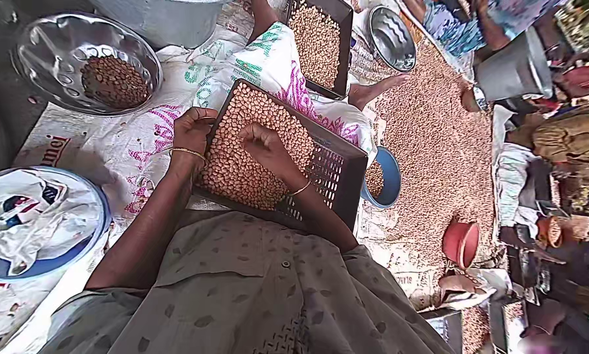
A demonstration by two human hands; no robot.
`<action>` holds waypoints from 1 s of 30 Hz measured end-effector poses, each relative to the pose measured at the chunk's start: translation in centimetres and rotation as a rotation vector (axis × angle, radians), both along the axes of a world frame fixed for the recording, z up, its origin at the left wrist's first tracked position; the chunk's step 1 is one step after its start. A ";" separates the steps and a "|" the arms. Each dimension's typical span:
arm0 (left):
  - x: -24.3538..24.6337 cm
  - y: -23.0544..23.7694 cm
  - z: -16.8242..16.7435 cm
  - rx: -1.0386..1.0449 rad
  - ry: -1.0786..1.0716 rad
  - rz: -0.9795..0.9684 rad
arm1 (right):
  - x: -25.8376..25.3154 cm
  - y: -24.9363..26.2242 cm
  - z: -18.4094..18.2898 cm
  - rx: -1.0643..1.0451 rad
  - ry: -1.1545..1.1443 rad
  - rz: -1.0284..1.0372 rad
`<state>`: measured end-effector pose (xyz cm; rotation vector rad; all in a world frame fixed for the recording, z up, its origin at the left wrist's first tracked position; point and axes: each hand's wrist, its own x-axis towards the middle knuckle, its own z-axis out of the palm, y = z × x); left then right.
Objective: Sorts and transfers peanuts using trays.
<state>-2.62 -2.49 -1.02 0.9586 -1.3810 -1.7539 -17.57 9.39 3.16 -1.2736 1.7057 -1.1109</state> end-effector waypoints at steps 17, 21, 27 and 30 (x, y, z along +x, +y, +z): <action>-0.1 0.2 -0.3 -0.356 -0.215 -0.091 | -3.0 0.8 2.7 0.292 0.005 0.256; -0.2 0.3 -0.4 -0.435 -0.247 -0.124 | -9.3 0.5 8.0 -0.339 -0.557 -0.445; -0.2 0.1 -0.4 -0.412 -0.231 -0.127 | -2.6 2.3 3.6 -0.143 -0.293 -0.122; -0.1 0.0 -0.4 -0.395 -0.227 -0.133 | 1.9 3.7 -0.6 -0.067 0.093 0.240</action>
